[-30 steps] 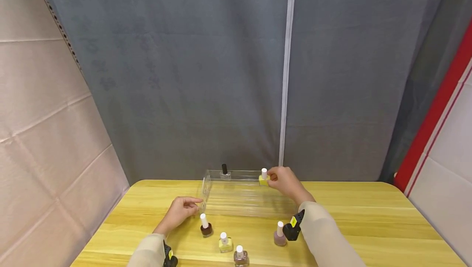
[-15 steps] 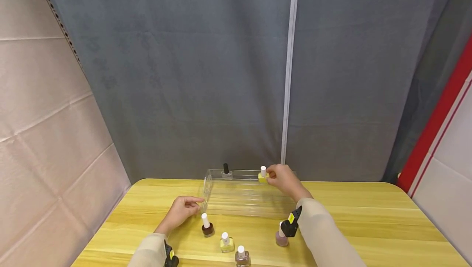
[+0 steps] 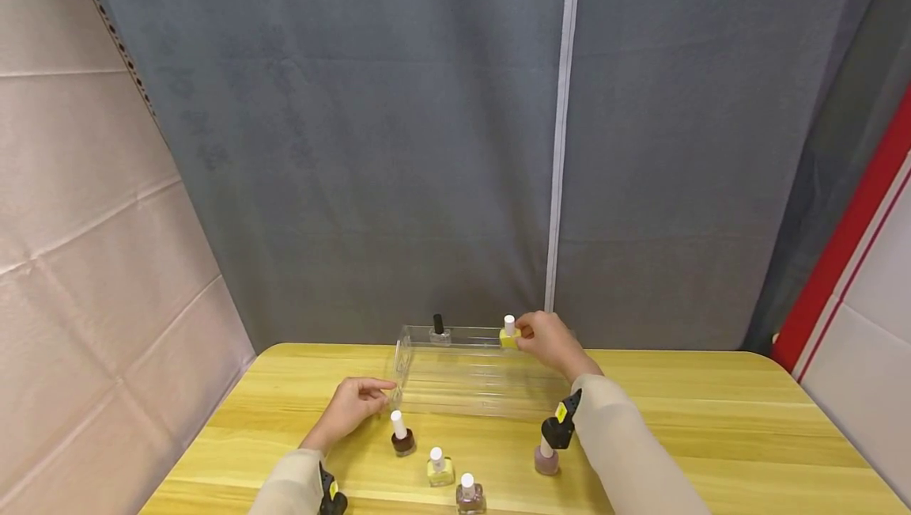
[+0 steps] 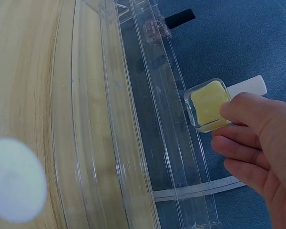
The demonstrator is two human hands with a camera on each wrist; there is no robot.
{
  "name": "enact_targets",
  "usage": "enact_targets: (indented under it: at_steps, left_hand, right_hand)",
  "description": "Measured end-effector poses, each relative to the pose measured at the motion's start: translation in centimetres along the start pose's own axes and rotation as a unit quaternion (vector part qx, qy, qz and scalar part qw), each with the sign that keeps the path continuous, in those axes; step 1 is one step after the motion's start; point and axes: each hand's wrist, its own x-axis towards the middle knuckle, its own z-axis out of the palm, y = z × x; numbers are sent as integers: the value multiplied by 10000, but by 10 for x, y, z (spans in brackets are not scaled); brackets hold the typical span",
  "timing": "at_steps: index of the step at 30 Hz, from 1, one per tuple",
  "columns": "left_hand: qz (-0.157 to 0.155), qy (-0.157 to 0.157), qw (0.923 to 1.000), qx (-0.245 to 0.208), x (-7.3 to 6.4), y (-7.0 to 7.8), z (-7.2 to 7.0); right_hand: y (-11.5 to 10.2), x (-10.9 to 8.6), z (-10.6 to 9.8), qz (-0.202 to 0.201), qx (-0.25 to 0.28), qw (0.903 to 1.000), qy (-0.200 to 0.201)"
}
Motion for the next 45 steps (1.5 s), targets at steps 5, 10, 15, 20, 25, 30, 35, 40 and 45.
enact_targets:
  at_steps: [5,10,15,20,25,30,35,40,45]
  left_hand:
    - [-72,-52,9999,73,1,-1,0]
    - [-75,-32,9999,98,1,-1,-1]
    - [-76,-36,9999,103,1,-1,0]
    - [-158,-55,9998,83,1,-2,0]
    - [-164,-48,9998,48,1,-2,0]
    - [-127,-65,9999,62,1,-2,1]
    - [-79,-66,9999,42,1,-3,1]
    - [-76,-40,10000,23,3,-3,2]
    - [-43,-20,10000,-64,1,-2,1]
  right_hand:
    - [1,4,-1,-109,-111,9999,45]
    - [0,10,-1,-77,-115,9999,44]
    - [0,13,2,-104,-87,9999,65]
    - [0,17,5,-127,-62,9998,117]
    - [1,23,7,14,-193,9998,110]
    - [4,27,10,147,-239,9996,91]
    - [9,29,14,171,-373,9991,82]
    - [13,29,17,187,-392,9990,89]
    - [13,31,19,181,-397,9990,71]
